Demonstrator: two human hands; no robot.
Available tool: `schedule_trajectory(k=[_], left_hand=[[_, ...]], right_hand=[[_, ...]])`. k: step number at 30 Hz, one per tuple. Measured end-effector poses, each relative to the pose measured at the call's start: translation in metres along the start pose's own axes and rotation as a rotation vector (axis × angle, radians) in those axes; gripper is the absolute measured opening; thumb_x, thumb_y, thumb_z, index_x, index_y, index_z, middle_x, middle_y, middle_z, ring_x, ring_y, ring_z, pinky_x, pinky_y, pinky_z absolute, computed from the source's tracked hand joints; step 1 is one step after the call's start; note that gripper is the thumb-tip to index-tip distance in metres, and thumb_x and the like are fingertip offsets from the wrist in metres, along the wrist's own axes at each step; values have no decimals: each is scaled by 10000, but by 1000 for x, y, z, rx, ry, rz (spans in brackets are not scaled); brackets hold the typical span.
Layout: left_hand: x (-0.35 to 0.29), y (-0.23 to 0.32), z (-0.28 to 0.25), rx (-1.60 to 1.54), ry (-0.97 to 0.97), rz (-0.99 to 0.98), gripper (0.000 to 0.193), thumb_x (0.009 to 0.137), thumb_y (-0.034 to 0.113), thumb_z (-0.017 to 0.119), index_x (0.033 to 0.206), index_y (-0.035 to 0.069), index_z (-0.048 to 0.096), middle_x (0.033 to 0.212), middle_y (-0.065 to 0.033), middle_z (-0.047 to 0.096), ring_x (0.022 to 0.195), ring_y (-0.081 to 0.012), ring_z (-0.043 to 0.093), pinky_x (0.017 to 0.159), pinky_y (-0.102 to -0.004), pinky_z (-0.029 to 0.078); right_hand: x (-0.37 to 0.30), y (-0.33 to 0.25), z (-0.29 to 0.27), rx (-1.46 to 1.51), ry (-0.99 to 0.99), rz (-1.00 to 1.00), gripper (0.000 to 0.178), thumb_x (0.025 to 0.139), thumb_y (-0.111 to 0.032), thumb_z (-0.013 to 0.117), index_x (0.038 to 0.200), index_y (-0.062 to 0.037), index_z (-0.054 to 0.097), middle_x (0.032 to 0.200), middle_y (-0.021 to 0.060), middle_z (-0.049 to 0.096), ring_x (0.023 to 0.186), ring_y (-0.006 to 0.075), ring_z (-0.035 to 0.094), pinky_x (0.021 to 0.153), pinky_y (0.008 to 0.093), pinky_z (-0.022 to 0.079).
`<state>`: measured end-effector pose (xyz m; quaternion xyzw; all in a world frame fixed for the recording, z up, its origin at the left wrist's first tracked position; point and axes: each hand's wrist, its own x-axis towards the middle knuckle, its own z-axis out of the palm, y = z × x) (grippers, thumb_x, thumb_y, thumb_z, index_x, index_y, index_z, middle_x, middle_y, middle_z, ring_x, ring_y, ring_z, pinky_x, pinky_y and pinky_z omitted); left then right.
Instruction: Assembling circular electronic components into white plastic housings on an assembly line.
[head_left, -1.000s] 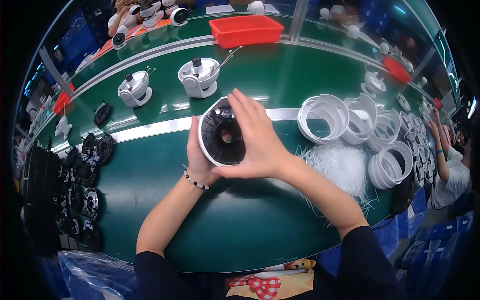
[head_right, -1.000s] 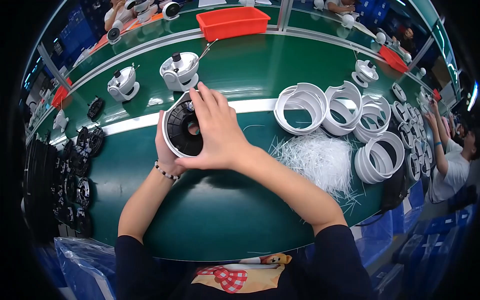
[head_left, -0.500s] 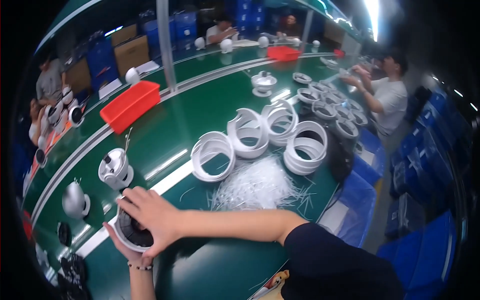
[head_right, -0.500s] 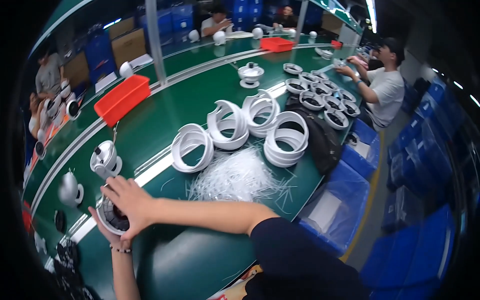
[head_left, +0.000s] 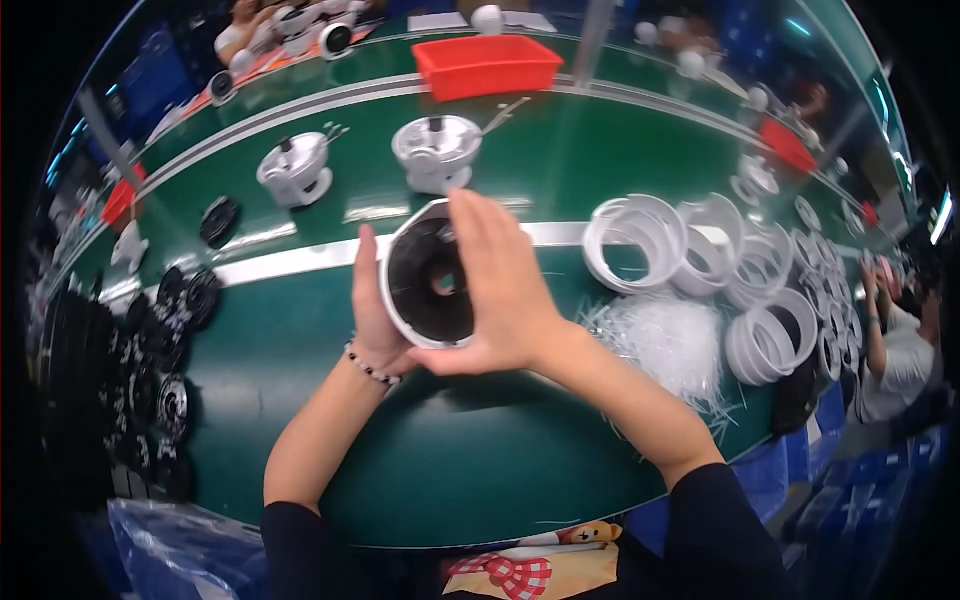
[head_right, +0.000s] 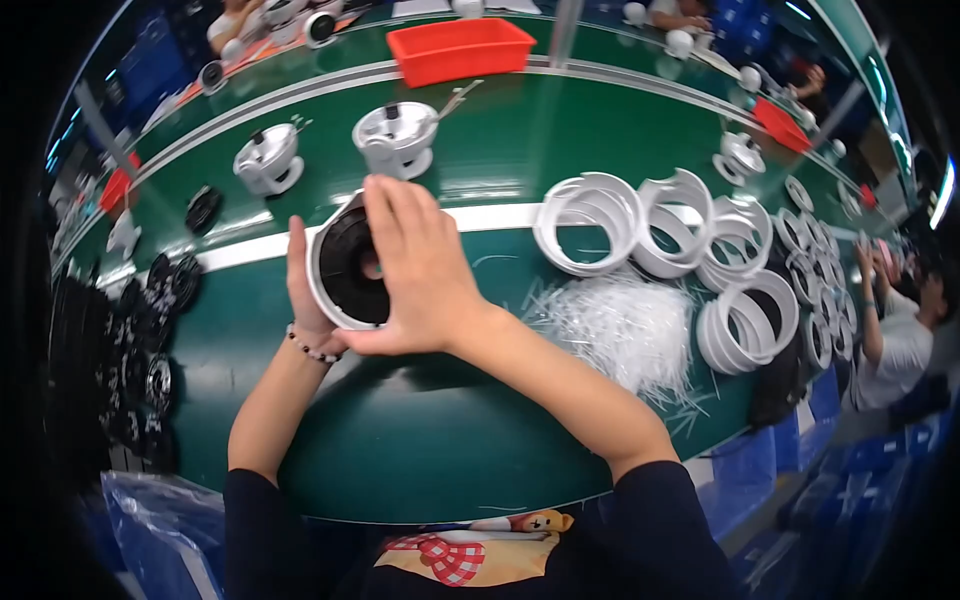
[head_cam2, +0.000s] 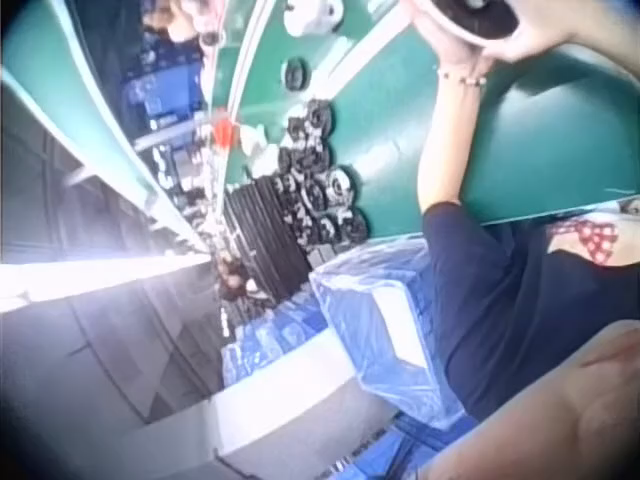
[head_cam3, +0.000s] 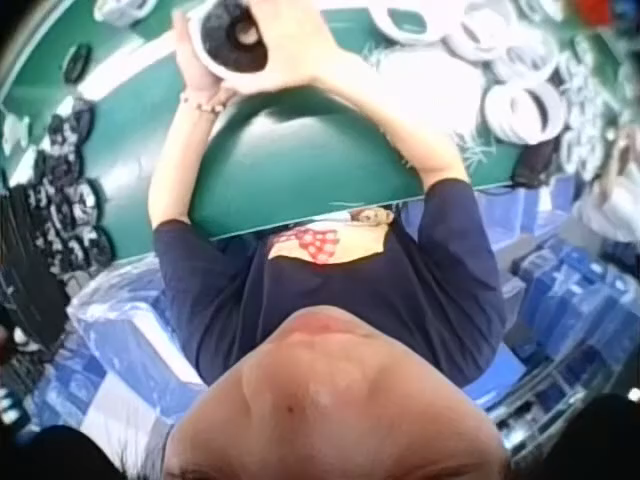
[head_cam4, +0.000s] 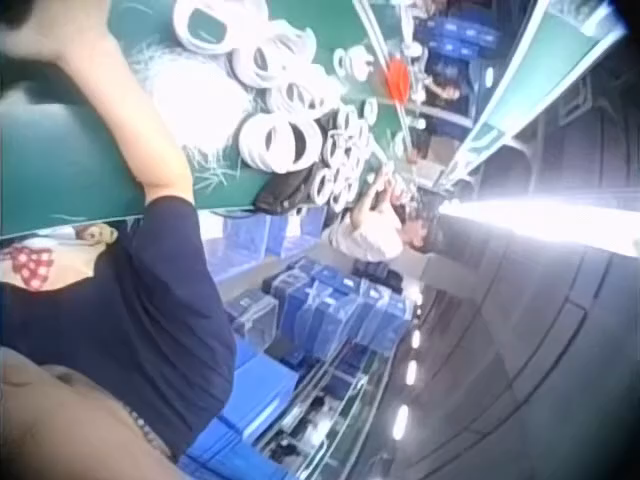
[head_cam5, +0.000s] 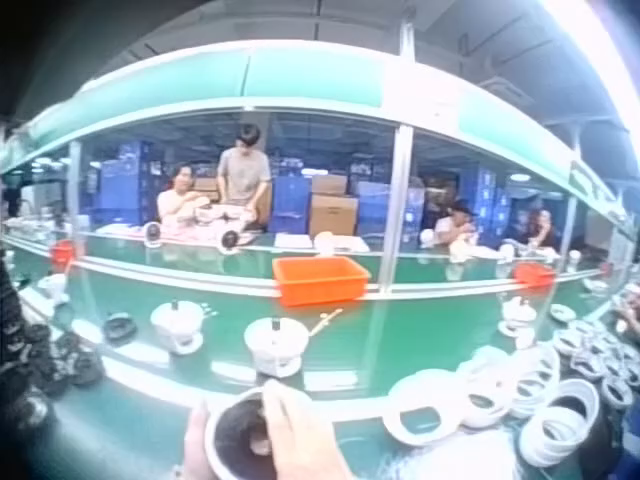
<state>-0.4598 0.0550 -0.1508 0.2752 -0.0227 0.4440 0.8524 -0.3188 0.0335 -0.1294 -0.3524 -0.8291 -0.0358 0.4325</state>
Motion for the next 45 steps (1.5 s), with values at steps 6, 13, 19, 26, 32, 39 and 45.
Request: schedule_trajectory(k=[6, 13, 19, 26, 32, 39, 45], left_hand=[[-12, 15, 2, 126, 149, 25, 699, 817, 608, 229, 1179, 43, 424, 1128, -102, 484, 1027, -208, 475, 883, -341, 397], [-8, 19, 4, 40, -24, 5, 670, 835, 581, 216, 1183, 44, 417, 1125, -115, 484, 1037, -221, 477, 882, -356, 408], [-8, 22, 5, 67, 295, -27, 578, 867, 511, 222, 1107, 54, 482, 985, -110, 572, 852, -222, 568, 772, -346, 464], [-12, 27, 10, 18, 283, -121, 523, 869, 484, 244, 1056, 81, 520, 779, -68, 599, 692, -177, 572, 648, -334, 491], [-23, 33, -5, 72, 299, -124, 504, 863, 483, 270, 1016, 92, 548, 760, -57, 597, 646, -155, 567, 609, -314, 500], [-37, 33, -1, 186, 69, -21, 469, 790, 282, 470, 1162, 1, 419, 1016, -84, 536, 895, -142, 529, 779, -272, 447], [-41, 41, -9, 173, 53, -35, 514, 751, 291, 480, 1165, -7, 412, 1025, -107, 528, 909, -178, 524, 793, -303, 446]], right_hand=[[12, -15, 2, -2, -75, 5, 1090, 461, -424, 731, 1264, 72, 186, 1233, 248, 297, 1112, 411, 320, 922, 452, 268], [18, -11, 2, 42, -70, -1, 1128, 446, -479, 734, 1266, 67, 185, 1222, 222, 303, 1119, 380, 309, 895, 438, 282], [21, -11, 7, 256, -84, 44, 1130, 444, -439, 744, 1264, 86, 169, 1191, 231, 336, 1117, 381, 315, 910, 442, 273], [24, -21, 4, 126, -146, 48, 1085, 439, -375, 754, 1261, 69, 202, 1197, 227, 343, 1102, 380, 337, 930, 424, 275], [17, -19, 20, 125, -122, -55, 1097, 421, -411, 753, 1263, 45, 217, 1214, 230, 315, 1101, 388, 334, 927, 442, 260], [0, -31, 38, 92, 104, 24, 1109, 403, -417, 755, 1267, 28, 221, 1234, 232, 297, 1126, 398, 314, 904, 446, 270], [7, -32, 41, 63, 82, -8, 1097, 406, -418, 751, 1265, 26, 233, 1268, 235, 282, 1146, 411, 306, 896, 444, 277]])
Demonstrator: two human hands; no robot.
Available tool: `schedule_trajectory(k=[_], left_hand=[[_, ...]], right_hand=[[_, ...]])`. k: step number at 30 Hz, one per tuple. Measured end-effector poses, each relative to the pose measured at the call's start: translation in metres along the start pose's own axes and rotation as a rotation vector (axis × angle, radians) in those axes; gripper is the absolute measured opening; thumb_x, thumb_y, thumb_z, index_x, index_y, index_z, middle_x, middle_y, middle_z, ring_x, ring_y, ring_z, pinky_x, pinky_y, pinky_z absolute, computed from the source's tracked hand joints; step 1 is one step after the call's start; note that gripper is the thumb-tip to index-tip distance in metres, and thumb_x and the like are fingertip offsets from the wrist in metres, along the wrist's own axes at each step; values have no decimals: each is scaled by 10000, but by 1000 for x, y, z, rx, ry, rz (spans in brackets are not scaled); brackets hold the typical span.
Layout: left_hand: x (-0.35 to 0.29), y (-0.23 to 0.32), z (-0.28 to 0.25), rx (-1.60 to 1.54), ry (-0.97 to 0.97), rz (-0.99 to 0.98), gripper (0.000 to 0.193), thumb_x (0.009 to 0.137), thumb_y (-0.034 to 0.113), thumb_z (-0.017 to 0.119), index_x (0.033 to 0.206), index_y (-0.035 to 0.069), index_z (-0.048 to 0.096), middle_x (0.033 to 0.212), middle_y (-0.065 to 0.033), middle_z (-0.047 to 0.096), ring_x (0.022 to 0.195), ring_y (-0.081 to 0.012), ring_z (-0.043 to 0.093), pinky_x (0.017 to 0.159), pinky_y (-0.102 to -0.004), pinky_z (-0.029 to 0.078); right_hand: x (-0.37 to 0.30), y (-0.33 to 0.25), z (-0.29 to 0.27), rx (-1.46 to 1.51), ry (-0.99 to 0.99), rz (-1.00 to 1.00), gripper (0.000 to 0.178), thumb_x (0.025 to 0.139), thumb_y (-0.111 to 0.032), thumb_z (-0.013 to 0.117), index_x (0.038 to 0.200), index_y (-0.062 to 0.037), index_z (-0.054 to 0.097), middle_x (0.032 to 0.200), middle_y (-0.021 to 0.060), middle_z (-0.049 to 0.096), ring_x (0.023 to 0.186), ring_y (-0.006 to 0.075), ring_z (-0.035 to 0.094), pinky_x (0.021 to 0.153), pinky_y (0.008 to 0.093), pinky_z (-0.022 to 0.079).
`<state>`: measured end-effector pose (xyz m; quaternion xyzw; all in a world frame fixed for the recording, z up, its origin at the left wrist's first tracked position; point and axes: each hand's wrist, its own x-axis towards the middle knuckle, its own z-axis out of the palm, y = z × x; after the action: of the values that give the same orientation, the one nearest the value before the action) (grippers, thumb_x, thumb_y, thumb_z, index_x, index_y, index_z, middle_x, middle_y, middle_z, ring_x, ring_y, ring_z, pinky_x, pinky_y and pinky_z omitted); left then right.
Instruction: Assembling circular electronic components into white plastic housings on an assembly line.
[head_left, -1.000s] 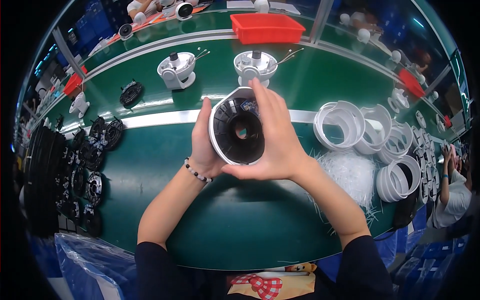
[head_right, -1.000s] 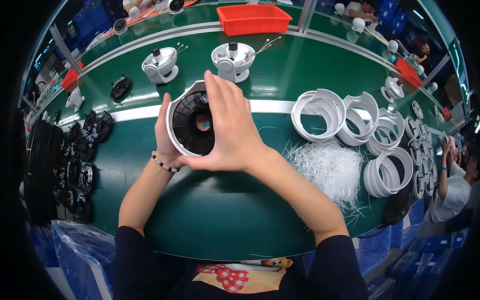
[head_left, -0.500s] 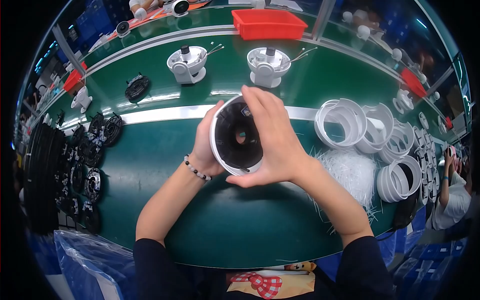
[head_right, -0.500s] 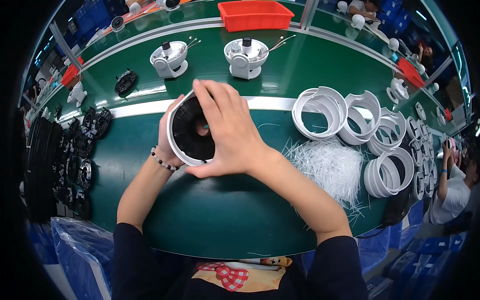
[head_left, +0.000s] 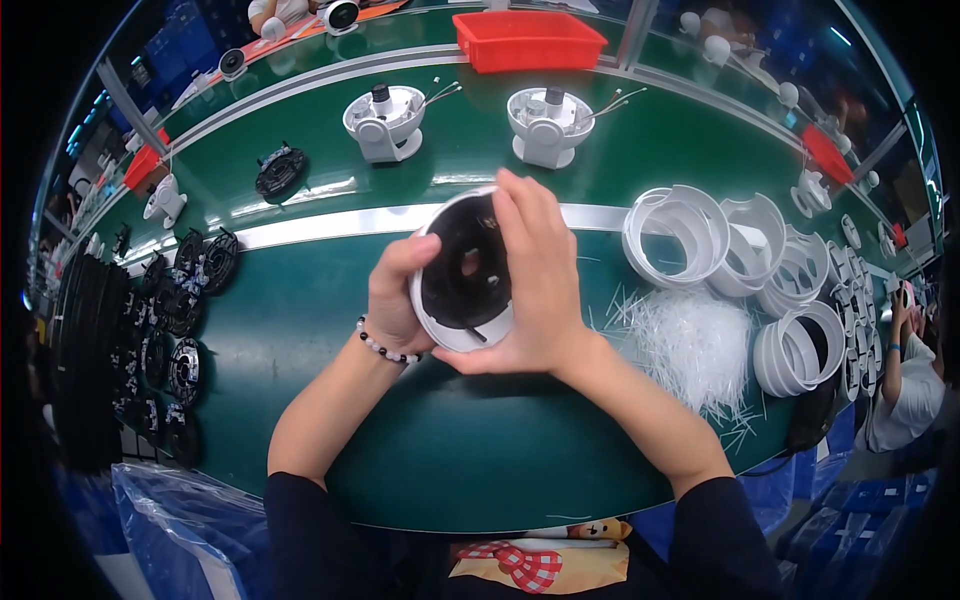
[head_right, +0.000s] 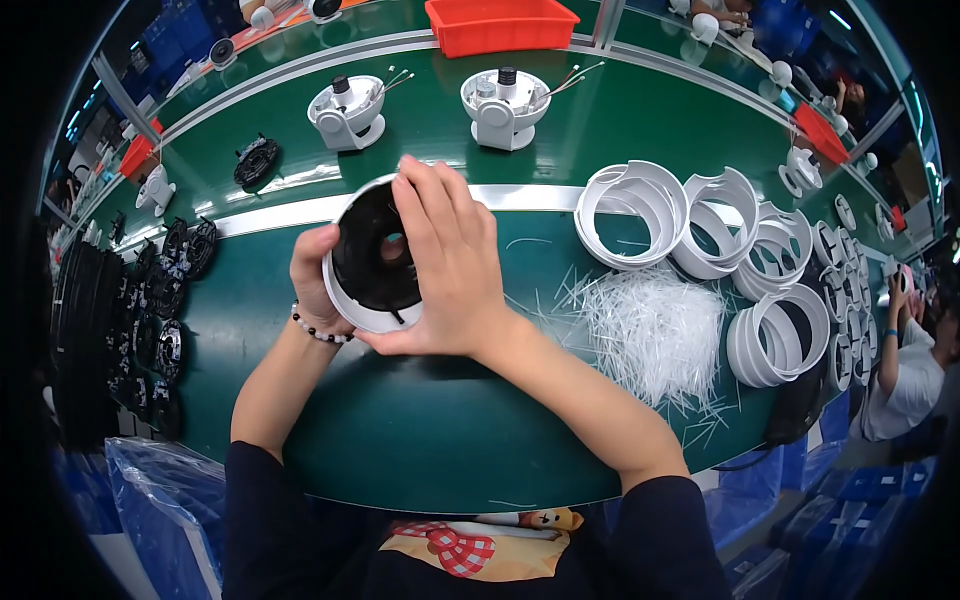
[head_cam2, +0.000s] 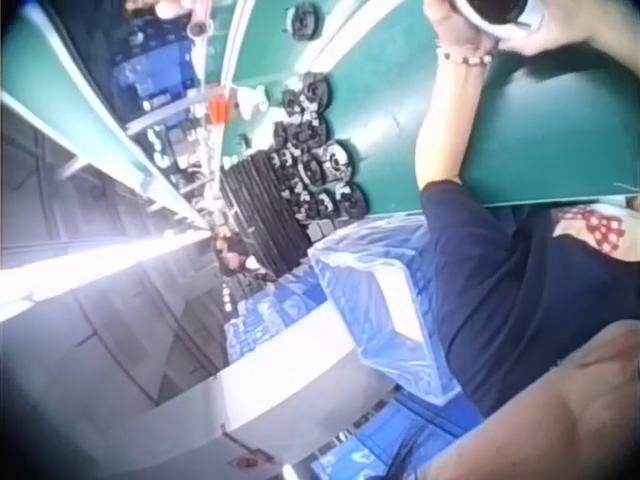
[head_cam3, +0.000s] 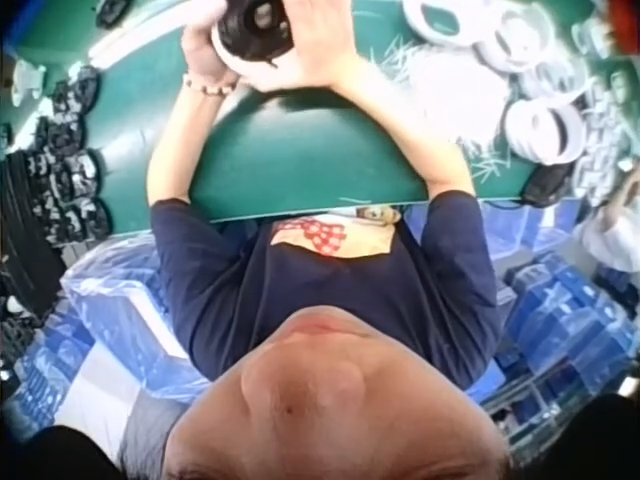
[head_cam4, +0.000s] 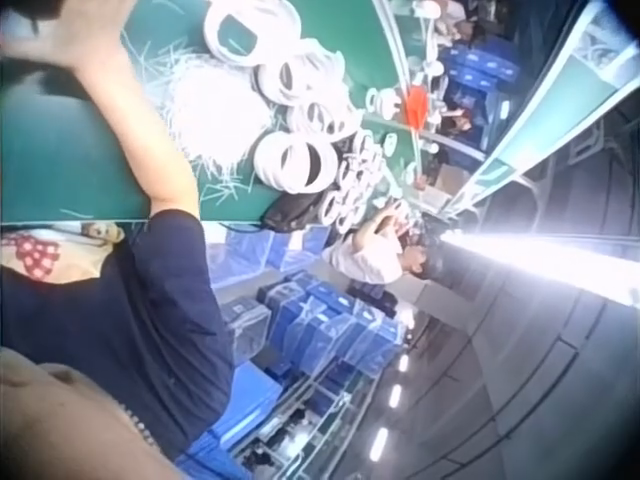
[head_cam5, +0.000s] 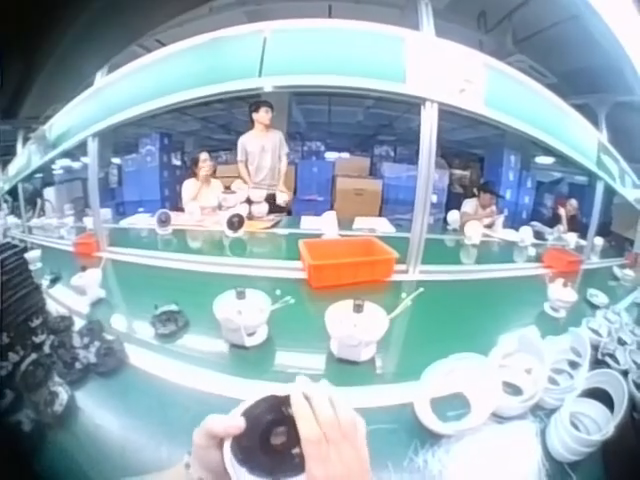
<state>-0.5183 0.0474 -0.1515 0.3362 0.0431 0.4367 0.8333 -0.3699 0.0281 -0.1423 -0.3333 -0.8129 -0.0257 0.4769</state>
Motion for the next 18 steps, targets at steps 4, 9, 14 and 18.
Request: schedule_trajectory(k=[4, 9, 14, 18], left_hand=[[1, 6, -4, -45, 230, 36, 470, 798, 372, 384, 1077, 9, 489, 965, -108, 567, 825, -196, 560, 771, -311, 465], [-17, 49, -56, -21, 531, -8, 470, 846, 338, 350, 1089, -47, 467, 1064, -176, 540, 973, -263, 535, 887, -375, 408], [-58, 128, -135, 159, 834, 354, 399, 905, 291, 251, 1114, 10, 441, 1114, -134, 507, 1037, -247, 486, 904, -407, 387], [-23, 159, -187, 262, 1013, 341, 391, 907, 335, 283, 1131, 44, 417, 1151, -171, 471, 1079, -311, 447, 893, -491, 369]], right_hand=[[7, 3, 9, 13, -103, -10, 1087, 448, -462, 748, 1267, 25, 224, 1306, 227, 248, 1174, 420, 272, 930, 454, 250], [4, -10, -1, -106, -276, 33, 907, 614, -490, 656, 1262, -4, 248, 1324, 209, 214, 1195, 414, 221, 926, 533, 205], [-4, -4, -53, -361, -288, 57, 608, 585, -280, 707, 1103, -54, 484, 1265, 152, 362, 1184, 365, 290, 954, 488, 223], [-12, 21, -106, -640, -365, 150, 529, 577, -204, 697, 1052, -65, 511, 1216, 131, 410, 1167, 349, 317, 948, 470, 245]])
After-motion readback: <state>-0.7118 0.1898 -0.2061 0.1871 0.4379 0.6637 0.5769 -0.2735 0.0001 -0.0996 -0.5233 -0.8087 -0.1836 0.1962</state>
